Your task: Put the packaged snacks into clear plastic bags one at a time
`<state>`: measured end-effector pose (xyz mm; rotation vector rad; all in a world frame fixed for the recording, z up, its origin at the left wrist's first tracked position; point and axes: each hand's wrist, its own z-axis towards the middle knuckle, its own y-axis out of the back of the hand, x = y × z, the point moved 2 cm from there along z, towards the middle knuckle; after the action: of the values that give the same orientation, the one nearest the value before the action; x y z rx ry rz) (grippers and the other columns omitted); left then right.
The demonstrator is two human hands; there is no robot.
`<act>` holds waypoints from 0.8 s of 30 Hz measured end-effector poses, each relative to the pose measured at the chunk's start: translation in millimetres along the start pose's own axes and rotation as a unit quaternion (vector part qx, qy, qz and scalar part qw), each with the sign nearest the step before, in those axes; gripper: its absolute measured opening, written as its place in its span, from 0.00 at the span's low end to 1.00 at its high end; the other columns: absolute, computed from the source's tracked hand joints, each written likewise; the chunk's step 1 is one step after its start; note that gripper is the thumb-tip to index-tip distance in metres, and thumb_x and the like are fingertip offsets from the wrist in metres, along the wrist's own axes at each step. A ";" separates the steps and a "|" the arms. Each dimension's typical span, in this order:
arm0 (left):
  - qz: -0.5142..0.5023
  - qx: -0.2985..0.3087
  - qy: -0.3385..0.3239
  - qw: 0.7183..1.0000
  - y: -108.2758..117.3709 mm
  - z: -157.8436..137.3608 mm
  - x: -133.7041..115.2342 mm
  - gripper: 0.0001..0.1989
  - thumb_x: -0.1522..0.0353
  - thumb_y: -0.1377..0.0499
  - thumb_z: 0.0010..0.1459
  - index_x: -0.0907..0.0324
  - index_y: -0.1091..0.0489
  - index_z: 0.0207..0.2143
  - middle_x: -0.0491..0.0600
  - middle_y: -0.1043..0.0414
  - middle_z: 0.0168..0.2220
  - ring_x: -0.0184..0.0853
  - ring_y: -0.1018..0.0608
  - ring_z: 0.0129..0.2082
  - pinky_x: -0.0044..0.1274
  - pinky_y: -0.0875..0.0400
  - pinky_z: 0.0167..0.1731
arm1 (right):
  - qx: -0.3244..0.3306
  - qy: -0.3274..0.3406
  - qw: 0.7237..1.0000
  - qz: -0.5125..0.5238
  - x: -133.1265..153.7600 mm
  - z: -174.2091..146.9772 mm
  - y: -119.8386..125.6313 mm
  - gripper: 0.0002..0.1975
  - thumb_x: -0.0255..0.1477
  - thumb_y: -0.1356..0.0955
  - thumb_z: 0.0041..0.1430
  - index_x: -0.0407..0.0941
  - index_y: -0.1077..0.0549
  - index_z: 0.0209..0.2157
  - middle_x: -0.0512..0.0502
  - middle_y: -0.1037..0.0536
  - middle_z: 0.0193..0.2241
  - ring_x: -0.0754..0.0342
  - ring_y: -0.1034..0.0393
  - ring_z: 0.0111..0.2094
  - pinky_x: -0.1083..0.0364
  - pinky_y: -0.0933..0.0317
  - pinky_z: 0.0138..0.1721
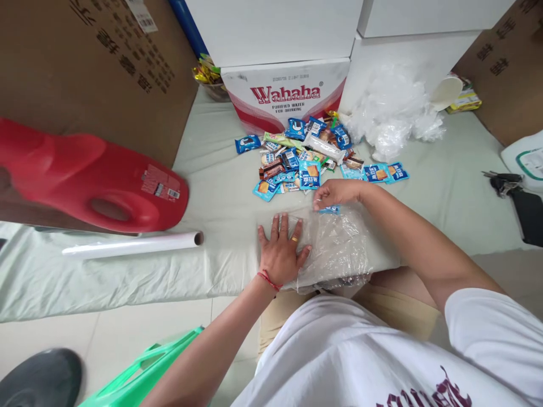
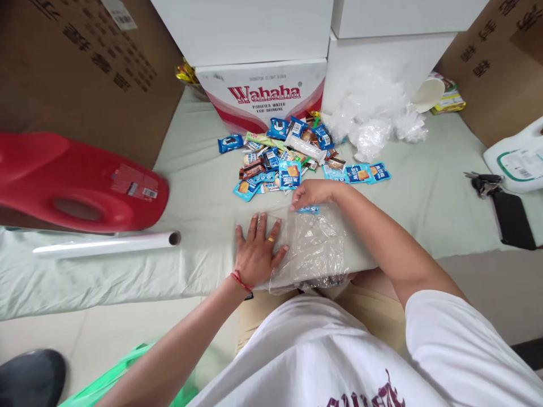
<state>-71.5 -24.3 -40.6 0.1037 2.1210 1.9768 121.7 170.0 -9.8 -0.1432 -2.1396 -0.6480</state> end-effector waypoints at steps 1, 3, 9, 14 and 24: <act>0.001 0.001 0.001 1.000 0.3 0.0 0.0 0.36 0.48 0.52 0.70 0.55 0.45 0.74 0.66 0.57 0.76 0.62 0.52 0.76 0.65 0.57 0.66 | 0.029 -0.009 0.999 -0.013 -1.6 -4.5 3.2 0.24 0.50 0.23 0.44 0.44 0.19 0.33 0.52 0.23 0.27 0.55 0.33 0.31 0.57 0.43 0.34; 0.002 0.002 0.002 1.000 0.6 0.2 -0.5 0.36 0.48 0.52 0.70 0.54 0.45 0.74 0.65 0.57 0.76 0.62 0.51 0.76 0.65 0.57 0.65 | 0.052 -0.018 0.998 -0.024 -5.0 -13.2 12.2 0.22 0.47 0.21 0.41 0.44 0.18 0.32 0.51 0.22 0.28 0.54 0.32 0.32 0.56 0.42 0.36; -0.002 0.008 0.005 1.000 0.3 1.5 -1.3 0.36 0.48 0.52 0.70 0.54 0.45 0.74 0.66 0.57 0.76 0.63 0.51 0.75 0.66 0.57 0.65 | -0.024 -0.055 0.998 -0.030 -20.5 -33.4 49.6 0.19 0.46 0.21 0.43 0.45 0.23 0.26 0.54 0.29 0.22 0.57 0.39 0.26 0.57 0.47 0.31; -0.048 0.019 0.021 0.998 2.2 5.8 4.2 0.30 0.54 0.59 0.74 0.50 0.45 0.73 0.58 0.57 0.77 0.53 0.51 0.77 0.62 0.58 0.68 | -0.351 -0.098 0.921 -0.137 -5.5 -64.2 50.1 0.16 0.41 0.26 0.56 0.43 0.25 0.27 0.51 0.30 0.21 0.56 0.41 0.26 0.55 0.50 0.30; -0.170 0.085 0.095 0.977 15.6 20.2 12.0 0.30 0.58 0.66 0.75 0.47 0.42 0.72 0.47 0.57 0.77 0.41 0.54 0.77 0.56 0.64 0.71 | -0.265 -0.026 0.943 -0.202 64.2 -106.1 -178.7 0.33 0.58 0.39 0.69 0.43 0.21 0.33 0.43 0.22 0.33 0.51 0.29 0.33 0.54 0.45 0.34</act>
<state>-80.4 -0.8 -27.8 -0.4068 2.2398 1.6629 100.4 -44.3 20.6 -0.0076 -2.0089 -1.4696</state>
